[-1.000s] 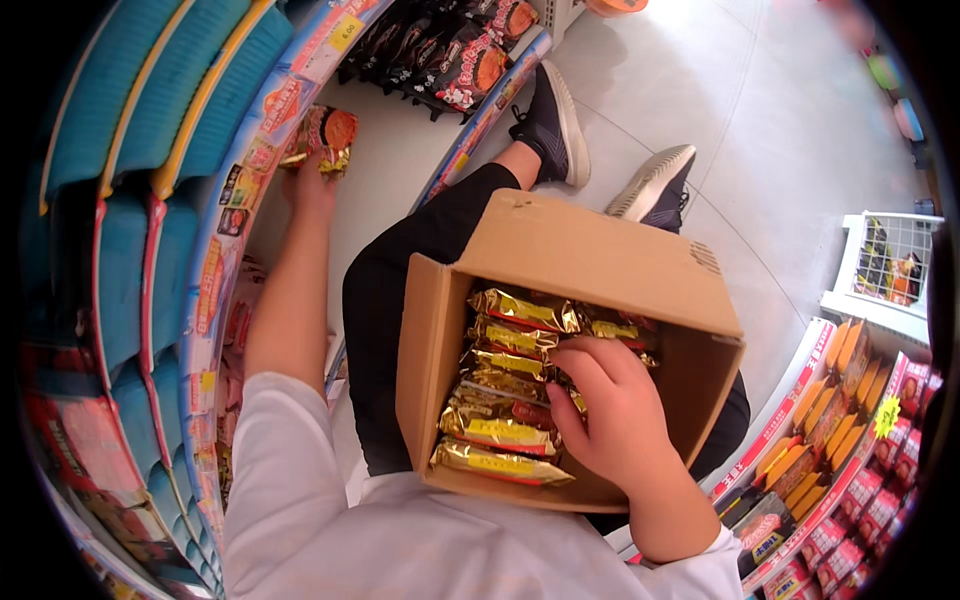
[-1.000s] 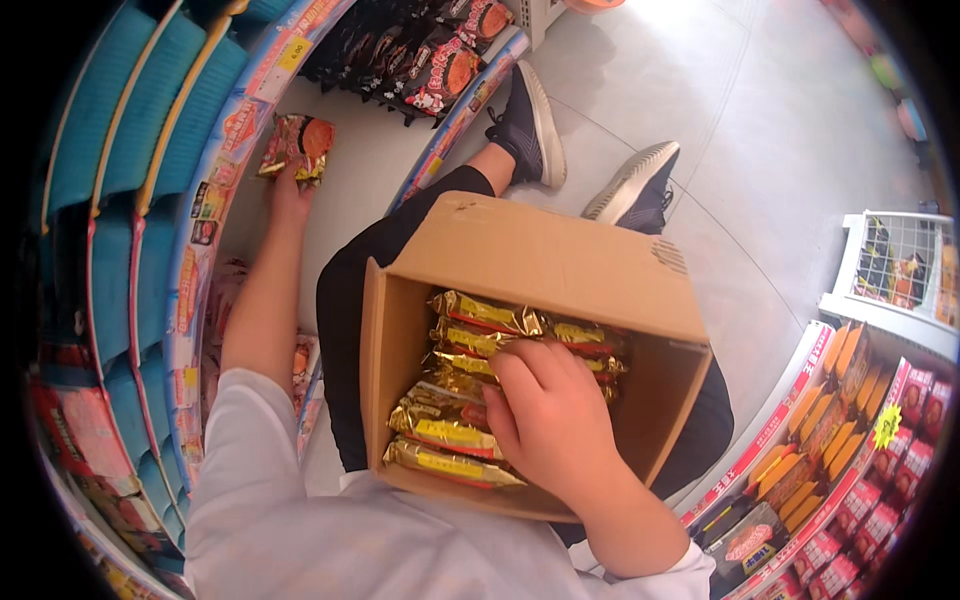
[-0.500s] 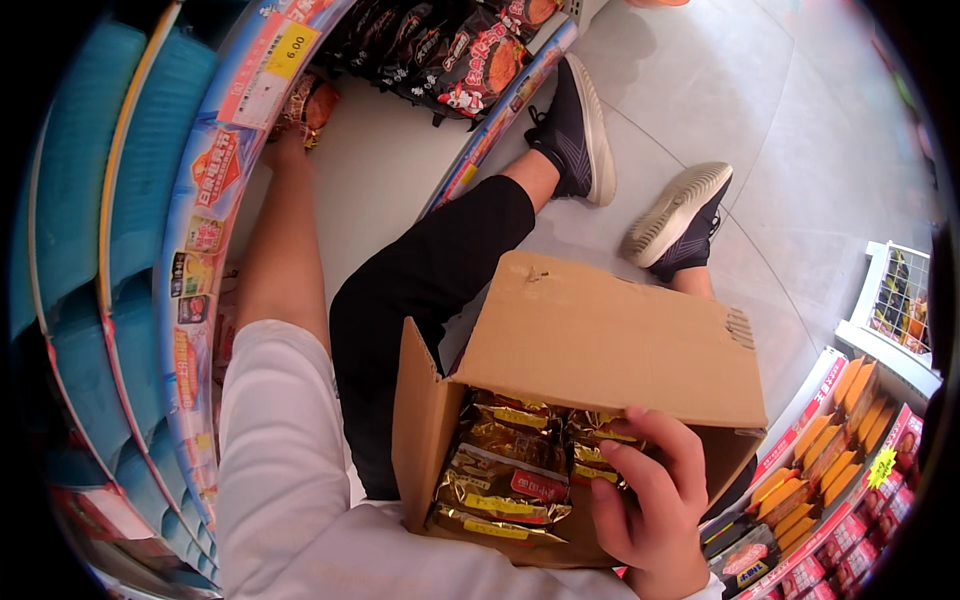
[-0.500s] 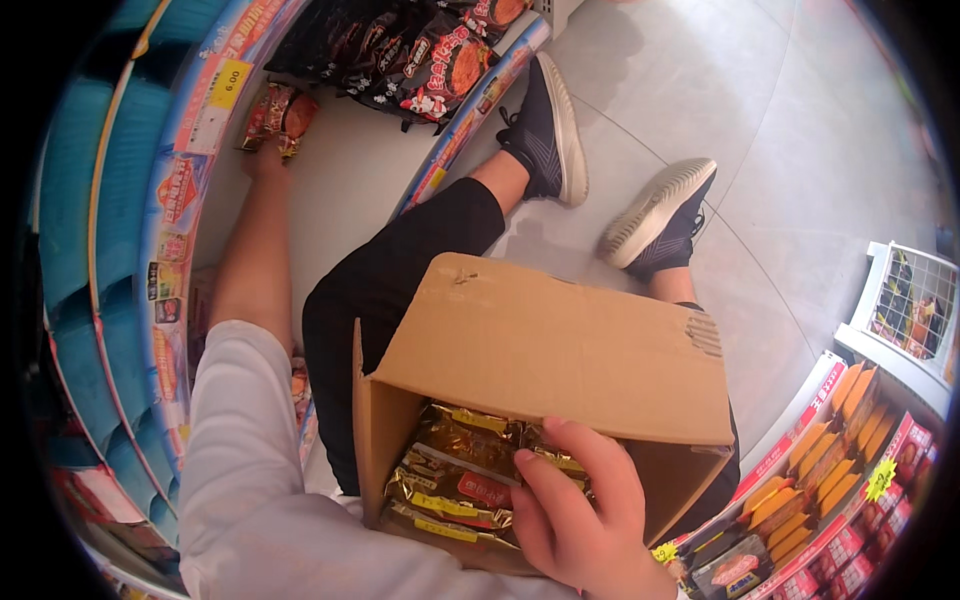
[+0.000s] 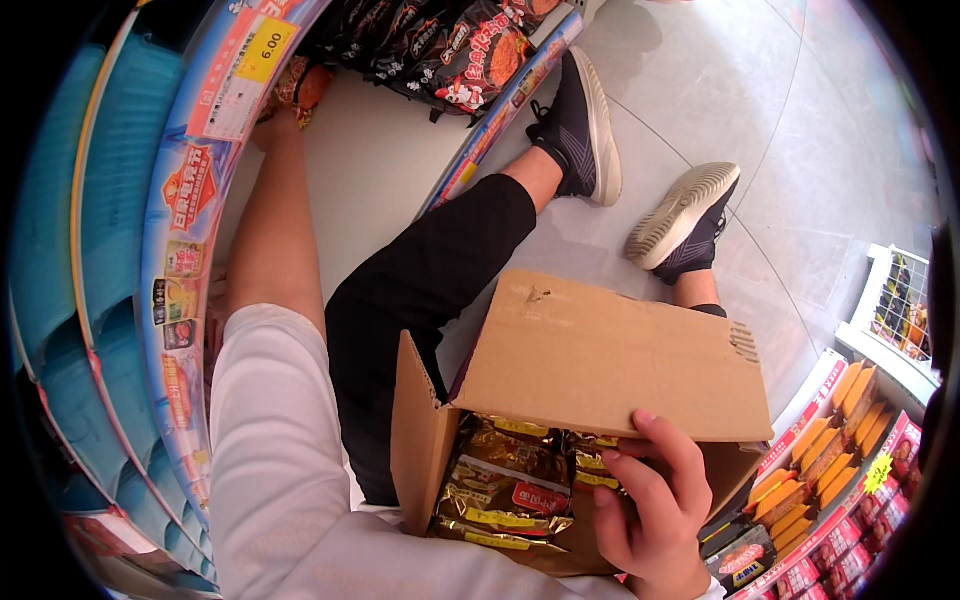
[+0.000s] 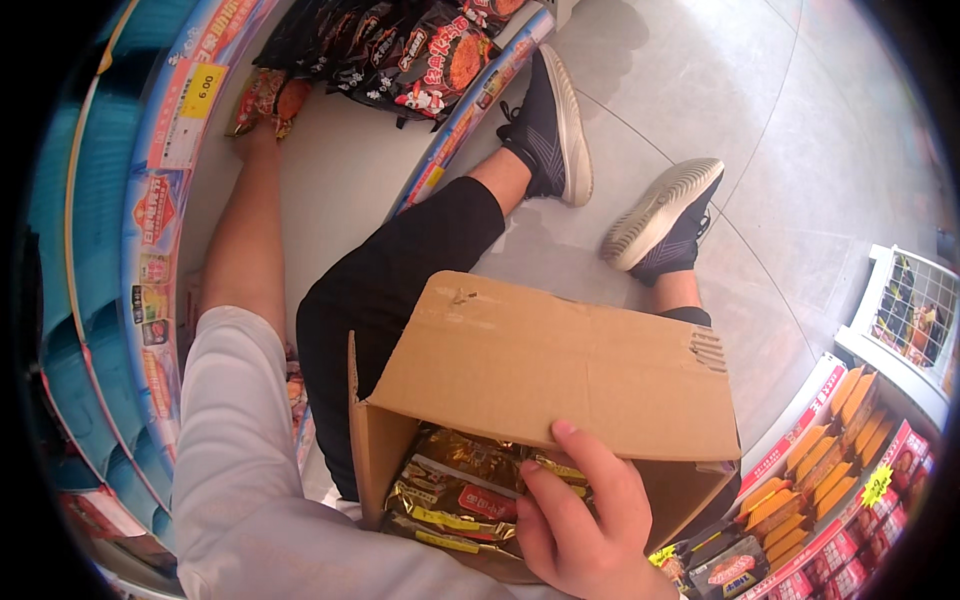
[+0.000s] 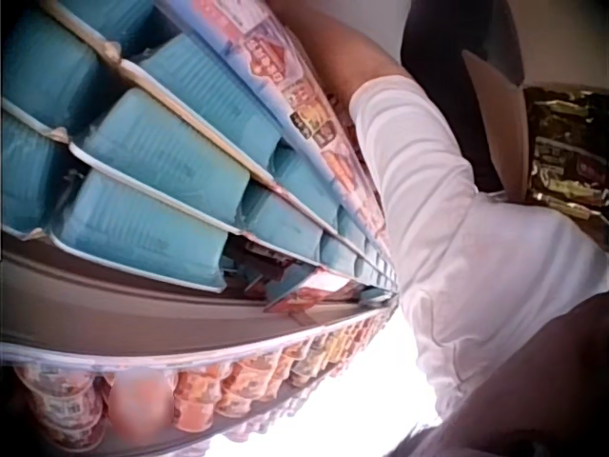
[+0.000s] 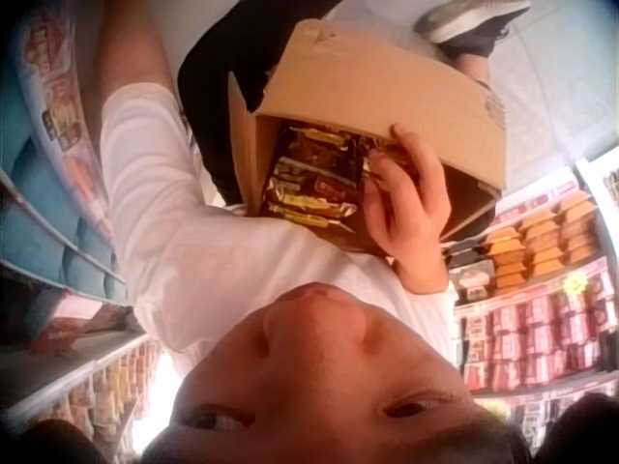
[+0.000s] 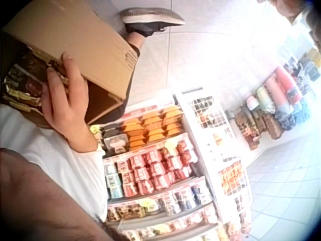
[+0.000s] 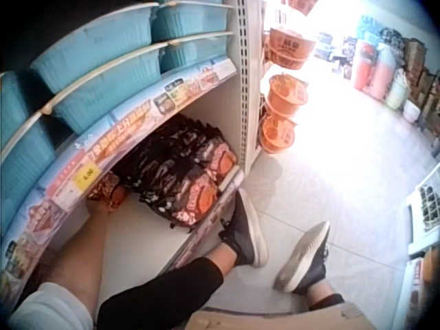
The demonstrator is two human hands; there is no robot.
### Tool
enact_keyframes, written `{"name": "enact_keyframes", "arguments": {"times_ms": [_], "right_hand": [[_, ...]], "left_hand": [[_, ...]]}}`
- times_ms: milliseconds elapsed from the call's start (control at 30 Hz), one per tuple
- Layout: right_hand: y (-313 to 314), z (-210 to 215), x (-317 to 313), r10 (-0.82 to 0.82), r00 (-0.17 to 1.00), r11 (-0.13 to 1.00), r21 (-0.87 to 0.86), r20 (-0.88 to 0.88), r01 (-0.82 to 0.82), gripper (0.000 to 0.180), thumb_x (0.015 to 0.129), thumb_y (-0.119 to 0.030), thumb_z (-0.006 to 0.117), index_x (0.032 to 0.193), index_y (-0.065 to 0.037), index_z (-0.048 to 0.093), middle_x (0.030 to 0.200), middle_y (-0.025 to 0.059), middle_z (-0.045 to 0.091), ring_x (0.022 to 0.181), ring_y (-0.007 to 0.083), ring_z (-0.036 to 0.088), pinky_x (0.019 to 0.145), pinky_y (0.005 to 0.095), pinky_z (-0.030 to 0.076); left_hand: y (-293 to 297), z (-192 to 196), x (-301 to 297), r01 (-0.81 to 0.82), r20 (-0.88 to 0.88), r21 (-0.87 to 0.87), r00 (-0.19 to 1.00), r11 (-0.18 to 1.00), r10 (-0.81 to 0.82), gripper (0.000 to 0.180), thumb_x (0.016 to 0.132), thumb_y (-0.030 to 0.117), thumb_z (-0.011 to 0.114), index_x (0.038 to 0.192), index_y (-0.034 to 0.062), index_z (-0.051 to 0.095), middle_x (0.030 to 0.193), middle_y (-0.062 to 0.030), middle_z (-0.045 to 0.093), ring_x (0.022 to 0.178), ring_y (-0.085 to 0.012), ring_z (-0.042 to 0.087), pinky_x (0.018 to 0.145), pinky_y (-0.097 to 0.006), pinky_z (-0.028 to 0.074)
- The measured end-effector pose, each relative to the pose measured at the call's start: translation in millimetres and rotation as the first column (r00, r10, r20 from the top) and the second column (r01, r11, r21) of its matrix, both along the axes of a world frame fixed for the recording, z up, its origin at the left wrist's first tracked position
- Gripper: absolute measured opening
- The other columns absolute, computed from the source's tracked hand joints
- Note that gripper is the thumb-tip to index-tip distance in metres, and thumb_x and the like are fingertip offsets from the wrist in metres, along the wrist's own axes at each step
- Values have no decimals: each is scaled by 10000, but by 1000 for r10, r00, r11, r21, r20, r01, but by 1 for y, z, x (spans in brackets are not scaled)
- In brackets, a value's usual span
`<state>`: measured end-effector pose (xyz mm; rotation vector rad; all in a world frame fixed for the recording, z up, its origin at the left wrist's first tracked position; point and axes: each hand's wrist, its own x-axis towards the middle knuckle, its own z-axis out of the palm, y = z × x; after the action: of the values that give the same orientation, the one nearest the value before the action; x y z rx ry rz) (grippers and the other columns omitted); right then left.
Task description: The person sits on the floor in a store aisle and repeatedly takes packaged snack items from a cardboard box on their lap, placing them onto the adjacent shelf. They handle both pink and gold-wrapped snack packages one at a time, arranging them in rows on the shelf.
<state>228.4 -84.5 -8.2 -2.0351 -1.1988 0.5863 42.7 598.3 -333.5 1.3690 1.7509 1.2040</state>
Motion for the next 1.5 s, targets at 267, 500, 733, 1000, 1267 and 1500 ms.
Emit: {"name": "enact_keyframes", "arguments": {"times_ms": [267,500,733,1000,1267,1500], "right_hand": [[-1,-4,-3,-24,999,998,66,35,22,324,685,29,765,1008,14,748,1314,247,644,911,296,729,830,395,596],[-6,-10,-18,-42,998,972,232,37,33,270,723,70,742,985,13,715,1170,205,683,920,328,711,795,402,589],[-7,-20,-45,313,949,946,84,36,-315,195,826,-46,750,1007,-8,688,1052,155,689,962,365,676,837,438,566],[-14,-24,-54,468,853,876,-2,-231,-481,375,834,-271,804,1085,-7,716,1045,223,716,984,409,692,852,489,561],[-25,-34,-59,326,928,943,-9,-182,-333,390,815,-219,800,1111,21,715,1027,240,724,975,423,695,892,487,554],[-25,-49,-47,322,947,933,-173,0,-317,445,804,-152,815,1171,34,648,1019,242,707,1007,442,668,864,489,542]], "left_hand": [[-50,6,-12,-71,128,-235,986,969,103,730,816,245,872,1353,-126,546,1343,-223,644,1068,-339,689,911,-419,584],[-257,83,4,407,-76,-123,906,905,-417,387,908,90,726,1261,-24,617,1358,-186,608,1231,-289,634,1024,-369,522],[-430,244,-10,766,290,155,568,624,-770,212,950,-54,637,1156,-7,660,1265,-145,663,1192,-232,648,1019,-337,524],[-539,323,-3,904,-215,393,266,166,-940,192,867,-28,679,1057,-11,692,1199,-179,716,1086,-327,699,973,-389,541],[-559,296,1,924,110,263,259,279,-960,133,982,-14,624,1092,-42,692,1164,-138,686,1082,-213,689,950,-326,556],[-556,291,7,941,150,223,226,256,-963,156,1021,-39,566,1134,-52,673,1156,-113,671,1101,-177,676,990,-309,539]]}}
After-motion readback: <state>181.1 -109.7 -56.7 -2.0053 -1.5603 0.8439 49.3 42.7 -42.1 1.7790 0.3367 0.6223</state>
